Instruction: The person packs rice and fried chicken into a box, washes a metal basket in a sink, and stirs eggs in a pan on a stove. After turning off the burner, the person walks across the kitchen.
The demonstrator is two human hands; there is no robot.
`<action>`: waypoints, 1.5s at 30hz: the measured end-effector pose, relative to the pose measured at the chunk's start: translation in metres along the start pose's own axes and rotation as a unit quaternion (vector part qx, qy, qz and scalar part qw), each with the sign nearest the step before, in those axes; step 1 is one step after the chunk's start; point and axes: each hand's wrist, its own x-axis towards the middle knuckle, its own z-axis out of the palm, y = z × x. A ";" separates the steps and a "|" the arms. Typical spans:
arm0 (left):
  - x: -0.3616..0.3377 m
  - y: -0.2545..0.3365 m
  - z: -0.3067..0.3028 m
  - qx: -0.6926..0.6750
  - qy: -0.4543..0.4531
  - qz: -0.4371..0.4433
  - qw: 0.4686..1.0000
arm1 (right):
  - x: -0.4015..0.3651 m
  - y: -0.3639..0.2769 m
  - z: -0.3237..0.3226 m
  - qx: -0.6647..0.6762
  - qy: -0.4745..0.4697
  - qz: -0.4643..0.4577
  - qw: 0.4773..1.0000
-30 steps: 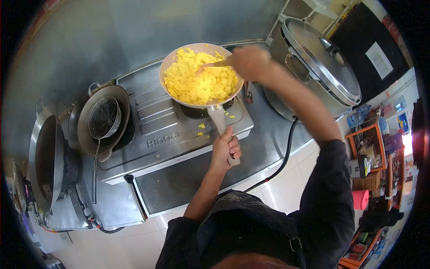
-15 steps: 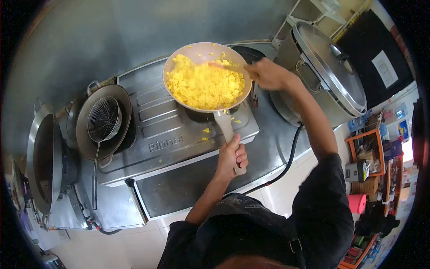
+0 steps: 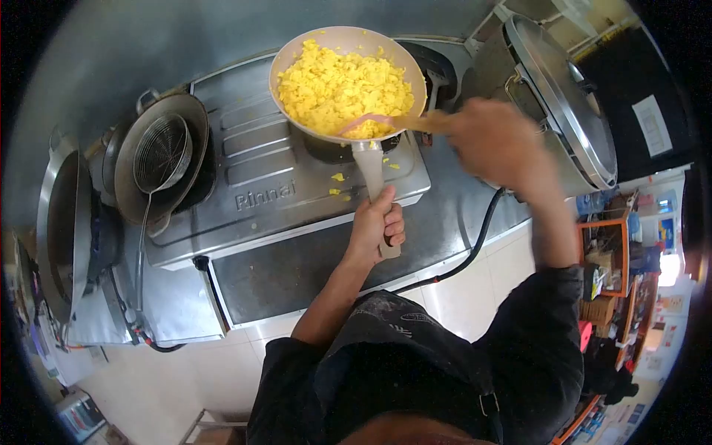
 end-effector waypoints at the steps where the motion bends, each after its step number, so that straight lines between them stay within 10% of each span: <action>1: 0.000 -0.003 0.001 0.004 0.002 0.000 1.000 | 0.012 -0.015 0.036 0.019 0.032 0.016 0.999; 9: -0.017 -0.014 0.005 -0.006 0.020 -0.001 1.000 | 0.049 0.036 -0.029 0.015 -0.127 0.086 0.988; 12: -0.035 -0.017 0.009 0.018 0.043 -0.023 0.999 | 0.092 0.068 -0.038 -0.010 -0.044 0.096 0.994; 18: -0.039 -0.008 0.006 0.019 0.032 -0.048 0.998 | 0.200 0.052 0.006 0.035 -0.086 -0.084 0.992; 23: -0.039 -0.011 0.003 0.021 0.020 -0.036 0.999 | 0.073 0.024 0.024 -0.012 0.048 -0.119 0.992; 26: -0.036 -0.014 -0.001 0.020 0.015 -0.032 0.999 | 0.041 -0.008 0.060 0.016 -0.071 -0.023 0.997; 32: -0.029 -0.020 0.000 0.017 0.009 -0.011 1.000 | 0.039 0.021 -0.010 0.051 -0.023 0.079 0.995; 38: -0.025 -0.024 -0.005 0.003 -0.015 0.046 0.999 | 0.144 0.044 0.060 0.119 -0.032 0.032 0.992; 45: -0.023 -0.032 -0.006 0.003 -0.008 0.038 0.999 | 0.038 -0.005 0.054 0.086 -0.071 0.055 0.992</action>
